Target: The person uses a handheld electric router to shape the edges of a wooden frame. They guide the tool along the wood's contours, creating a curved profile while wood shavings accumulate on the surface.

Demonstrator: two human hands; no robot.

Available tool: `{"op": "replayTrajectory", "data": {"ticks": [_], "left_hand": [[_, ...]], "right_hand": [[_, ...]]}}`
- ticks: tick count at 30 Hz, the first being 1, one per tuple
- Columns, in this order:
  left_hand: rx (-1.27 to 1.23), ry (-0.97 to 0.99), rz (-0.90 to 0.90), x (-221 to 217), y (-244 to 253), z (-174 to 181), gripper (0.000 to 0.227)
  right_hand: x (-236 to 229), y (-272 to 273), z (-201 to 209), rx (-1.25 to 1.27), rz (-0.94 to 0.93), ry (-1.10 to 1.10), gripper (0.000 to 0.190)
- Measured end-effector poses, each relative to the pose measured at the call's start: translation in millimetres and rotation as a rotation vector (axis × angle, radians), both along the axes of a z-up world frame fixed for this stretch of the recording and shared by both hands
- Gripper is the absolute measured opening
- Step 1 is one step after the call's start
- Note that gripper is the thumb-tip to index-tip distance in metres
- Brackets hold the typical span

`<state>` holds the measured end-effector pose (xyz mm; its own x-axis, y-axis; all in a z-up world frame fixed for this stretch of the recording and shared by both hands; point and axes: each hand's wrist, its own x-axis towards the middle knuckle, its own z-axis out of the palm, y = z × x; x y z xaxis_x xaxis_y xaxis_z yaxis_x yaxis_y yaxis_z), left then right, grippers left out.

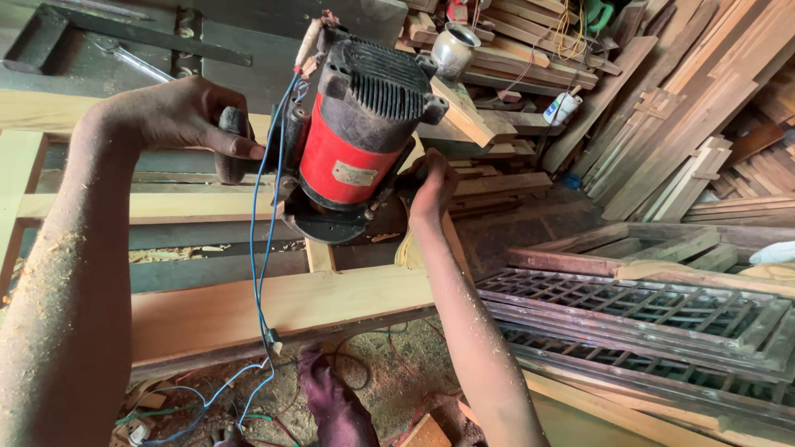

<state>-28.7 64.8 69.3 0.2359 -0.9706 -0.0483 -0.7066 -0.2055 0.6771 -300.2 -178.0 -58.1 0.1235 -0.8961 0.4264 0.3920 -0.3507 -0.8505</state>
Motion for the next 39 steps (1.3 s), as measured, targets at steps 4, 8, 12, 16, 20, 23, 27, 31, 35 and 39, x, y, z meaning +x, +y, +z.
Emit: {"op": "replayTrajectory", "data": {"ticks": [4,8,12,16,20,23,27,31,35,39], "left_hand": [[0.044,0.069,-0.094,-7.5,6.9,8.0,0.042],[0.099,0.029,-0.142,-15.7,11.8,10.9,0.040],[0.100,0.070,-0.171,-17.9,12.4,11.7,0.036],[0.100,0.079,-0.174,-13.5,11.8,7.5,0.037],[0.044,0.118,-0.216,-8.7,12.3,2.9,0.039],[0.023,0.086,-0.162,-5.1,13.1,1.9,0.036],[-0.058,0.001,-0.055,2.2,11.0,-4.7,0.037],[-0.187,0.042,-0.090,14.7,5.3,-16.2,0.039],[-0.260,0.027,-0.037,19.2,2.9,-20.8,0.038],[-0.259,-0.005,-0.011,18.8,3.6,-19.4,0.034]], "right_hand": [[-9.6,2.1,-3.3,-0.077,0.018,-0.012,0.042],[-24.2,14.2,-9.0,-0.012,0.048,-0.028,0.040],[-26.2,16.1,-10.5,-0.048,-0.019,-0.010,0.037],[-21.8,16.2,-10.0,-0.012,-0.021,-0.051,0.033],[-15.7,14.6,-5.5,-0.040,-0.039,-0.022,0.041],[-8.4,10.2,-1.5,-0.004,-0.037,0.008,0.046],[5.2,-0.3,0.9,-0.080,0.027,-0.054,0.042],[20.9,-14.8,4.8,-0.053,0.046,-0.050,0.040],[32.9,-25.0,8.8,-0.019,0.093,-0.084,0.040],[34.5,-22.6,12.2,-0.022,0.102,-0.082,0.041]]}}
